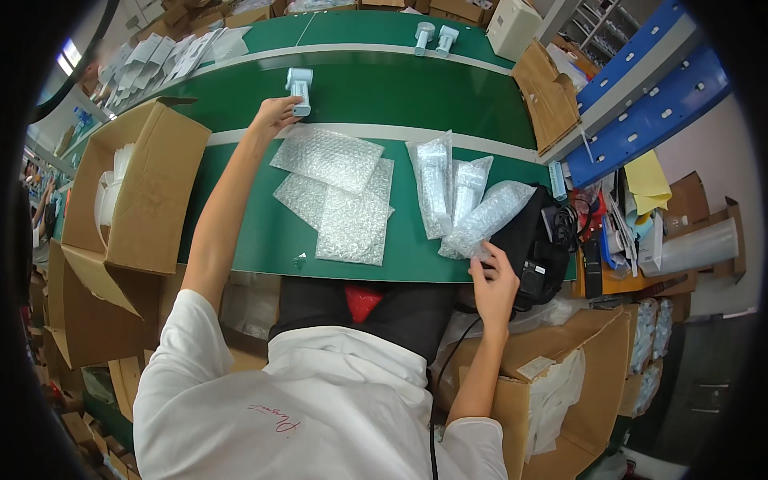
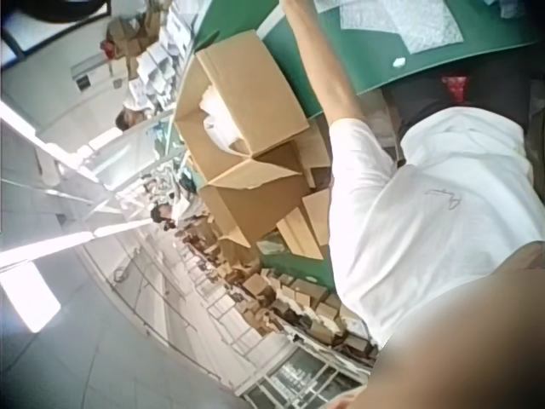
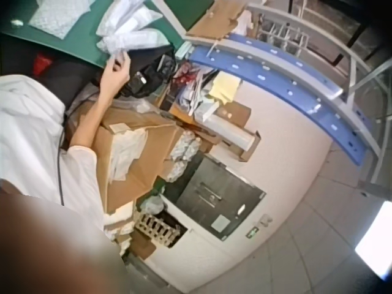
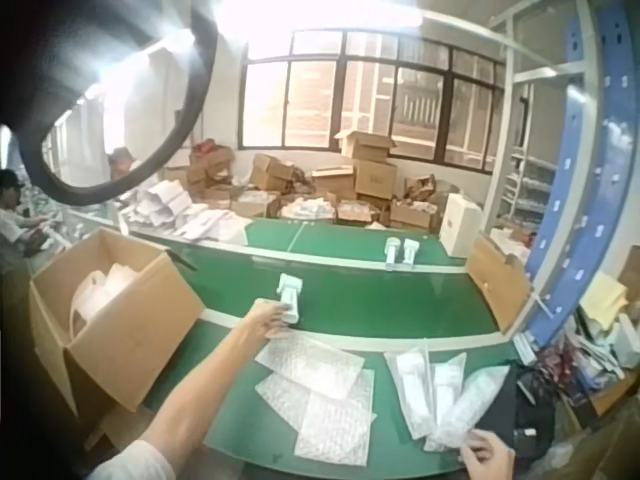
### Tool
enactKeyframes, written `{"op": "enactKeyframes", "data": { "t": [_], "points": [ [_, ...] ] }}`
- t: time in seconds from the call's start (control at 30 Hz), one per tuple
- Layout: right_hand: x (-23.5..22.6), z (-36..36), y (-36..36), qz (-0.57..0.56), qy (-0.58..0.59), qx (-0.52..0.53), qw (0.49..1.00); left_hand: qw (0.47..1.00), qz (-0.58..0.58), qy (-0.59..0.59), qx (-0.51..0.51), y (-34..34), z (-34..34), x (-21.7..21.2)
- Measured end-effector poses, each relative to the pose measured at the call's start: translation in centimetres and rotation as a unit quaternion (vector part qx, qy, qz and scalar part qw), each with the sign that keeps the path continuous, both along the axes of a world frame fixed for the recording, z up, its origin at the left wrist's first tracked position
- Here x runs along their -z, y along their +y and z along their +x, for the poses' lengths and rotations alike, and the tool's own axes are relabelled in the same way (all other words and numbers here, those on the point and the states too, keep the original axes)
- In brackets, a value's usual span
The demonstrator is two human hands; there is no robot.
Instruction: Wrapping blue electronic devices in bubble wrap and plastic sleeves, then placing them into cardboard boxes.
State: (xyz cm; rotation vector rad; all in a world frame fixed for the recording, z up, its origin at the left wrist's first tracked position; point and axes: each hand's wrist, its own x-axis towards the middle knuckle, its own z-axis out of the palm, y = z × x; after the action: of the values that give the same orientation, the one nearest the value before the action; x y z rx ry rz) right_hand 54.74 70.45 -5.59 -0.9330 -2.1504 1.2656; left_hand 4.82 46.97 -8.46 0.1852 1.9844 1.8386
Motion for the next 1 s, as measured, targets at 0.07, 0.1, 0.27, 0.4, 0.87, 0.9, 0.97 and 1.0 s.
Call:
{"op": "enactKeyframes", "data": {
  "t": [0.07, 0.1, 0.27, 0.4, 0.87, 0.9, 0.97, 1.0],
  "points": [
    [-1.4, 0.1, -0.7, -0.030, -0.003, 0.000, 1.000, 0.990, 0.134, -0.037, 0.029, -1.4, 2.1, -0.7],
    [-2.1, 0.0, -1.2, -0.034, 0.020, 0.000, 0.999, 0.984, 0.167, -0.034, 0.054, -1.7, 4.5, -2.0],
    [-6.1, -2.3, -5.8, -0.073, 0.164, -0.070, 0.981, 0.947, 0.248, 0.003, 0.202, -4.5, 18.6, -6.1],
    [-5.5, -6.3, -12.3, -0.337, 0.268, -0.195, 0.881, 0.960, 0.104, 0.083, 0.245, -5.9, 28.4, -7.8],
    [-3.5, -3.6, -12.1, -0.132, 0.084, -0.192, 0.969, 0.907, -0.250, 0.338, -0.013, -5.1, 12.9, 1.3],
    [-3.6, -3.5, -11.9, -0.131, 0.083, -0.192, 0.969, 0.907, -0.249, 0.338, -0.013, -4.7, 12.2, 1.6],
    [-3.8, -3.3, -11.7, -0.103, 0.085, -0.192, 0.972, 0.873, -0.315, 0.372, -0.027, -4.0, 10.8, 2.8],
    [-3.9, -3.2, -11.6, -0.089, 0.085, -0.192, 0.974, 0.854, -0.347, 0.387, -0.034, -3.8, 10.3, 3.4]
  ]
}}
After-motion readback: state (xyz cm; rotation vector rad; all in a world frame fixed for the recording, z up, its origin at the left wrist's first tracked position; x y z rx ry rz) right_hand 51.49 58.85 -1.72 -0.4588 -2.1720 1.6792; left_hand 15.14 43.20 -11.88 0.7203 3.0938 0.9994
